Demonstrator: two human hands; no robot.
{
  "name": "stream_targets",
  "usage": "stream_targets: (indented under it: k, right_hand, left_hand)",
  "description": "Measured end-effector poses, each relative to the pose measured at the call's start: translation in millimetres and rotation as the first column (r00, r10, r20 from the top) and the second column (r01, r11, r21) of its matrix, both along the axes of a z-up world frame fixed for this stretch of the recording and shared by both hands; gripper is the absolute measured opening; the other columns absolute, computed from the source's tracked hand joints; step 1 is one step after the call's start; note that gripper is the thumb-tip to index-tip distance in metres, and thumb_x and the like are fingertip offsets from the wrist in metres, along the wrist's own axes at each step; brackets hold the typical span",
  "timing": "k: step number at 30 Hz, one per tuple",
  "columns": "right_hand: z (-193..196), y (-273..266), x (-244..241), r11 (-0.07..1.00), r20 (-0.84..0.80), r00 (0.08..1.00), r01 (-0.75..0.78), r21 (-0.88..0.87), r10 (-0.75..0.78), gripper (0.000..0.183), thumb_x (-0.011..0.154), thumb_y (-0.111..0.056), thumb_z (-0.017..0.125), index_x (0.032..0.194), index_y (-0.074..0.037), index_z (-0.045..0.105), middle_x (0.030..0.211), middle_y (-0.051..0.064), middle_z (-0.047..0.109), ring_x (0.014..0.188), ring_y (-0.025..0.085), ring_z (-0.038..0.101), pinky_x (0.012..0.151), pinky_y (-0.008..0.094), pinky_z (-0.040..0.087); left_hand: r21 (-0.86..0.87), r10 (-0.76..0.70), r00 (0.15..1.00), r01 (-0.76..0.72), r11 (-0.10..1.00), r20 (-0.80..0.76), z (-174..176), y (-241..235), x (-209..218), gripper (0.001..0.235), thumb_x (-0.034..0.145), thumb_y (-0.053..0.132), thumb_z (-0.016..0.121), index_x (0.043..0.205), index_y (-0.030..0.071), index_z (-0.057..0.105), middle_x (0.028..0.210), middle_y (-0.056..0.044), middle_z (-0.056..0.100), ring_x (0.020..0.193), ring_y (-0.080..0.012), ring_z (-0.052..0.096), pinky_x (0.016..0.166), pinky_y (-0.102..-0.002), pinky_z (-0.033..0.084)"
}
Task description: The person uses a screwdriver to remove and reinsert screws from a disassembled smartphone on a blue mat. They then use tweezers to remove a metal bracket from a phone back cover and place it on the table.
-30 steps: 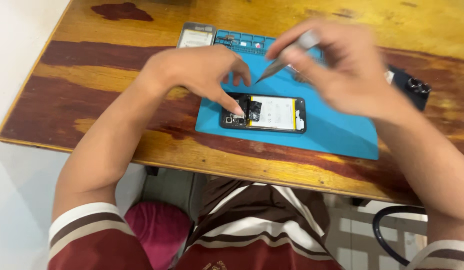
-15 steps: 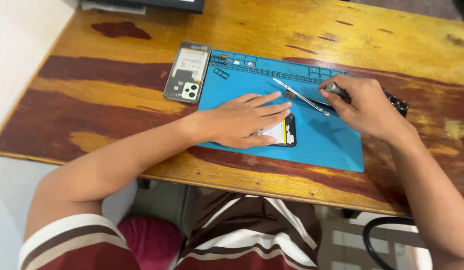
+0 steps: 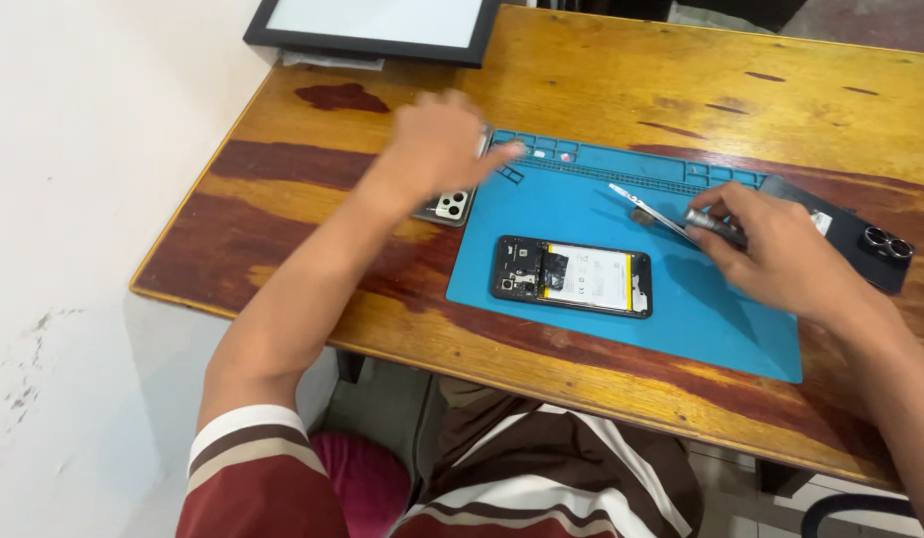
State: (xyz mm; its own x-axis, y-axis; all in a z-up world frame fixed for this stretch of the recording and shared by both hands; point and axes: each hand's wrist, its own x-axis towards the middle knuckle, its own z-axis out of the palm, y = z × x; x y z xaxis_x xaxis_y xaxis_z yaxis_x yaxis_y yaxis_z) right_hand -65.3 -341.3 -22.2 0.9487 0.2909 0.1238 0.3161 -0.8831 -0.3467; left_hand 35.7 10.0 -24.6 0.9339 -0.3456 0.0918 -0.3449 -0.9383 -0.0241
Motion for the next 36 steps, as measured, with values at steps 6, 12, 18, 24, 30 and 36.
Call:
stream_targets:
  k: [6, 12, 18, 24, 30, 36]
  right_hand:
    - [-0.4, -5.7, 3.8, 0.993, 0.143, 0.984, -0.094, -0.072, 0.103, 0.030, 0.091, -0.016, 0.073, 0.118, -0.004, 0.071, 0.103, 0.020, 0.074, 0.091, 0.035, 0.072, 0.080, 0.044, 0.057]
    - [-5.8, -20.3, 4.7, 0.989, 0.205, 0.968, -0.149, 0.000, 0.146, 0.029, 0.092, -0.015, 0.072, 0.119, -0.002, 0.071, 0.105, 0.021, 0.071, 0.090, 0.037, 0.068, 0.077, 0.044, 0.055]
    - [-4.2, -46.5, 14.1, 0.994, 0.258, 0.961, -0.106, -0.004, 0.103, 0.024, 0.098, -0.014, 0.072, 0.118, 0.000, 0.073, 0.102, 0.021, 0.071, 0.085, 0.033, 0.069, 0.074, 0.043, 0.055]
    - [-1.7, -77.7, 27.9, 0.997, 0.217, 0.976, -0.027, 0.077, 0.010, 0.019, 0.101, -0.015, 0.073, 0.114, -0.002, 0.075, 0.102, 0.018, 0.075, 0.084, 0.027, 0.073, 0.076, 0.040, 0.058]
    - [-12.1, -57.9, 28.2, 0.993, 0.185, 0.976, -0.116, -0.030, 0.119, 0.026, 0.093, -0.016, 0.077, 0.117, -0.007, 0.077, 0.103, 0.015, 0.077, 0.085, 0.028, 0.073, 0.078, 0.041, 0.058]
    - [-5.8, -27.0, 5.9, 0.969, 0.075, 0.967, -0.244, 0.025, 0.242, 0.030, 0.086, -0.015, 0.079, 0.114, -0.004, 0.075, 0.106, 0.016, 0.077, 0.091, 0.031, 0.074, 0.078, 0.040, 0.058]
  left_hand:
    - [0.125, 0.267, 0.945, -0.247, 0.961, -0.190, 3.7, 17.8, 10.7, 0.084, 0.079, 0.085, 0.062, 0.109, 0.008, 0.079, 0.108, -0.017, 0.074, 0.106, -0.0345, 0.069, 0.089, -0.044, 0.051]
    - [0.101, 0.290, 0.925, -0.273, 0.957, -0.246, -8.2, 12.9, 18.1, 0.076, 0.077, 0.076, 0.071, 0.108, 0.008, 0.079, 0.107, -0.017, 0.076, 0.103, -0.0348, 0.073, 0.087, -0.046, 0.056]
    - [0.085, 0.295, 0.935, -0.284, 0.955, -0.198, -12.5, 18.4, 19.8, 0.074, 0.075, 0.076, 0.073, 0.109, 0.011, 0.080, 0.109, -0.018, 0.076, 0.102, -0.0373, 0.071, 0.088, -0.047, 0.054]
    - [0.179, 0.375, 0.899, -0.339, 0.923, -0.226, -8.8, 28.9, 23.3, 0.071, 0.076, 0.076, 0.072, 0.109, 0.014, 0.082, 0.109, -0.017, 0.078, 0.102, -0.0377, 0.072, 0.086, -0.047, 0.053]
    - [0.243, 0.395, 0.893, -0.343, 0.907, -0.216, -12.1, 26.3, 25.7, 0.075, 0.082, 0.080, 0.066, 0.104, 0.010, 0.083, 0.103, -0.017, 0.080, 0.100, -0.0371, 0.074, 0.085, -0.049, 0.050]
    - [0.050, 0.102, 0.971, -0.116, 0.992, 0.215, -15.4, 19.0, 5.7, 0.077, 0.084, 0.077, 0.072, 0.106, 0.003, 0.076, 0.102, -0.017, 0.070, 0.089, -0.0389, 0.070, 0.067, -0.053, 0.054]
